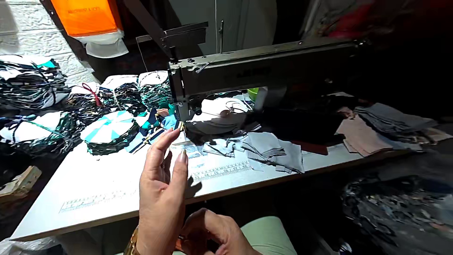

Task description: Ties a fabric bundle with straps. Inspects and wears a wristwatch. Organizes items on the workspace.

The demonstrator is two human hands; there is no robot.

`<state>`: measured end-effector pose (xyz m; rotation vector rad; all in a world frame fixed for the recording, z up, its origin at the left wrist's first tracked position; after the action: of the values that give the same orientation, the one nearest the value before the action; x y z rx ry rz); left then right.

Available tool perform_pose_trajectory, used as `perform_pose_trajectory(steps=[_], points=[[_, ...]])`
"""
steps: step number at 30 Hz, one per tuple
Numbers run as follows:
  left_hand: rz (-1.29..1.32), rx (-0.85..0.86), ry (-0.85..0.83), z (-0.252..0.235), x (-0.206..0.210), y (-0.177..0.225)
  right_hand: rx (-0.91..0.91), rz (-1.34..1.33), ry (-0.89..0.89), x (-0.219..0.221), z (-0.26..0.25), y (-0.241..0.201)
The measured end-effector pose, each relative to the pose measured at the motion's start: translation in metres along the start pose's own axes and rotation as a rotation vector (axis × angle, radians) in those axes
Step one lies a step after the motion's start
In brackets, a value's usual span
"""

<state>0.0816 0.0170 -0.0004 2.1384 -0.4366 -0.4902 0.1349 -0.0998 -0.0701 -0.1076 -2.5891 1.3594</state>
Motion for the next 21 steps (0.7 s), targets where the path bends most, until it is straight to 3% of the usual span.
perform_pose_trajectory(steps=[5, 9, 12, 15, 21], points=[[-0.442, 0.41, 0.064, 0.015, 0.022, 0.005, 0.104, 0.004, 0.192, 0.007, 0.003, -0.009], [-0.527, 0.479, 0.099, 0.013, 0.026, 0.002, 0.251, -0.235, 0.203, 0.004, 0.005, -0.005], [-0.485, 0.398, 0.115, 0.005, 0.022, -0.008, 0.35, -0.482, 0.138, 0.0, 0.008, 0.002], [-0.367, 0.217, 0.07, -0.002, 0.018, -0.014, 0.259, -0.519, 0.101, -0.001, 0.01, 0.007], [0.239, -0.272, 0.011, -0.001, 0.031, -0.037, -0.008, -0.035, 0.137, -0.009, 0.005, 0.002]])
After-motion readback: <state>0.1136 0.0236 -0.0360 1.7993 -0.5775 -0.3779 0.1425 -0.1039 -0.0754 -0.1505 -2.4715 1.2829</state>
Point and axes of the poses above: each hand's wrist, its own z-axis away from the middle knuckle, its own x-axis out of the palm, y = z × x, the point moved 4 cm from there along -z, towards the middle knuckle, and after that the axes turned 14 degrees about -z, right-handed, at the moved point
